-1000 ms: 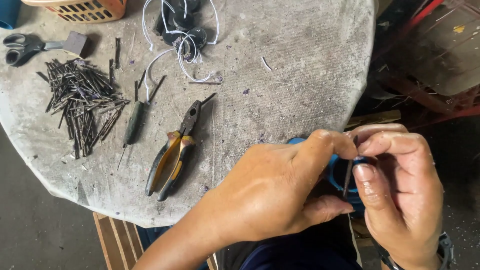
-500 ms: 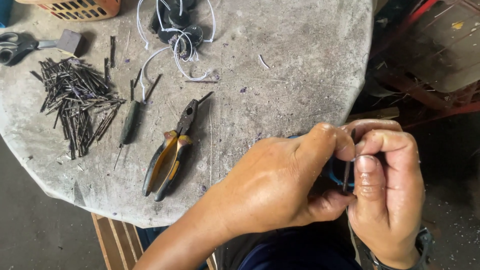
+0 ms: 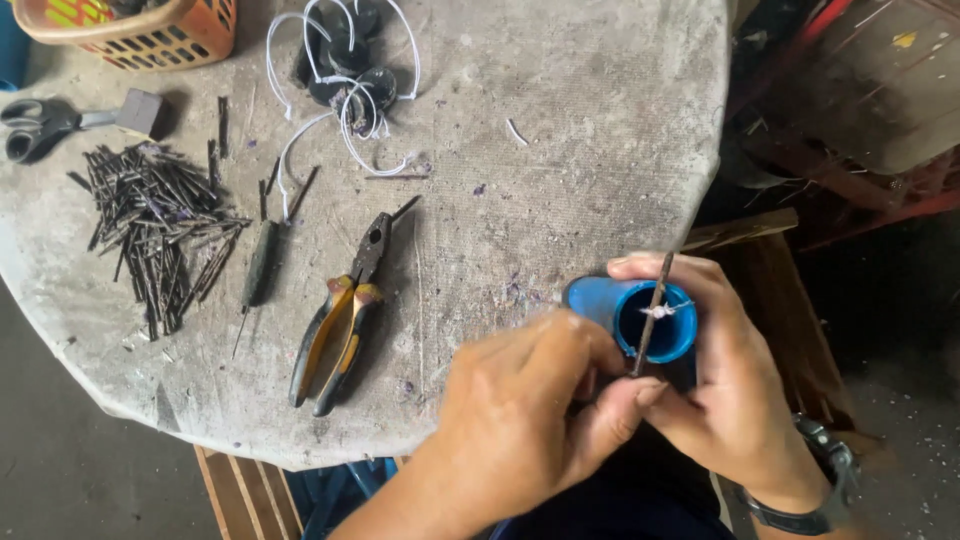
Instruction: Assembling candle wicks by threading them through bases and inserting them into plastic tubes.
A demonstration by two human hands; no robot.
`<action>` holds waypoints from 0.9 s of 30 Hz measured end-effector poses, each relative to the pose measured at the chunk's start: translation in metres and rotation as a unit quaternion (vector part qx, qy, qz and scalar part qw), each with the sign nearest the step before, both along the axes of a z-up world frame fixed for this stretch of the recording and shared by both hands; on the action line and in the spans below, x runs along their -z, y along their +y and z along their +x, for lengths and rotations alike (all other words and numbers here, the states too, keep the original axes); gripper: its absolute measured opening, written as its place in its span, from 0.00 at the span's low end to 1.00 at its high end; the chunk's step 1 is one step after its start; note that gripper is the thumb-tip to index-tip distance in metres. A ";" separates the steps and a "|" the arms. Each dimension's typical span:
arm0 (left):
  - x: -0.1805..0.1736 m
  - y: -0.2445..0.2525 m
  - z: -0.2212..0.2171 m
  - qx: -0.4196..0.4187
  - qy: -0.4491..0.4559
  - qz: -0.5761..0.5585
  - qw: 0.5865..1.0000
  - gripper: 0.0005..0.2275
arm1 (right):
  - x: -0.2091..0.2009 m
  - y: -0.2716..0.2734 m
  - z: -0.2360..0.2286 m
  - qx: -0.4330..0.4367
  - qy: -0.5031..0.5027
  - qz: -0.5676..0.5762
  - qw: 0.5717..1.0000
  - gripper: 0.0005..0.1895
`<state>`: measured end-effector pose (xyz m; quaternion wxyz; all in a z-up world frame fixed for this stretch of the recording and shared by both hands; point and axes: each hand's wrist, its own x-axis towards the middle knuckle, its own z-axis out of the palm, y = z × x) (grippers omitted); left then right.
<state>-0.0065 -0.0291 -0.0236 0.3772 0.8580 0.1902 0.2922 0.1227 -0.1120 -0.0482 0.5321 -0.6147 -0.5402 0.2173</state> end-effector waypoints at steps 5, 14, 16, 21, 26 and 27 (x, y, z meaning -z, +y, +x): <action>-0.004 -0.011 0.008 -0.046 -0.049 0.088 0.994 0.06 | -0.005 0.008 0.000 0.048 -0.198 0.060 0.977 0.26; 0.010 -0.016 0.013 -0.052 -0.111 0.060 0.991 0.05 | 0.002 0.009 -0.005 0.054 -0.198 0.099 0.974 0.17; 0.012 -0.015 0.013 -0.034 -0.120 0.053 0.991 0.06 | 0.005 0.009 -0.005 0.068 -0.220 0.122 0.965 0.24; 0.015 -0.013 0.015 -0.020 -0.122 0.069 0.990 0.07 | 0.005 0.012 -0.004 0.086 -0.251 0.119 0.957 0.15; 0.015 -0.009 0.017 0.000 -0.133 0.076 0.988 0.09 | 0.007 0.010 -0.001 0.079 -0.252 0.116 0.957 0.17; 0.015 -0.009 0.017 0.007 -0.132 0.074 0.988 0.09 | 0.008 0.010 -0.001 0.081 -0.245 0.114 0.959 0.19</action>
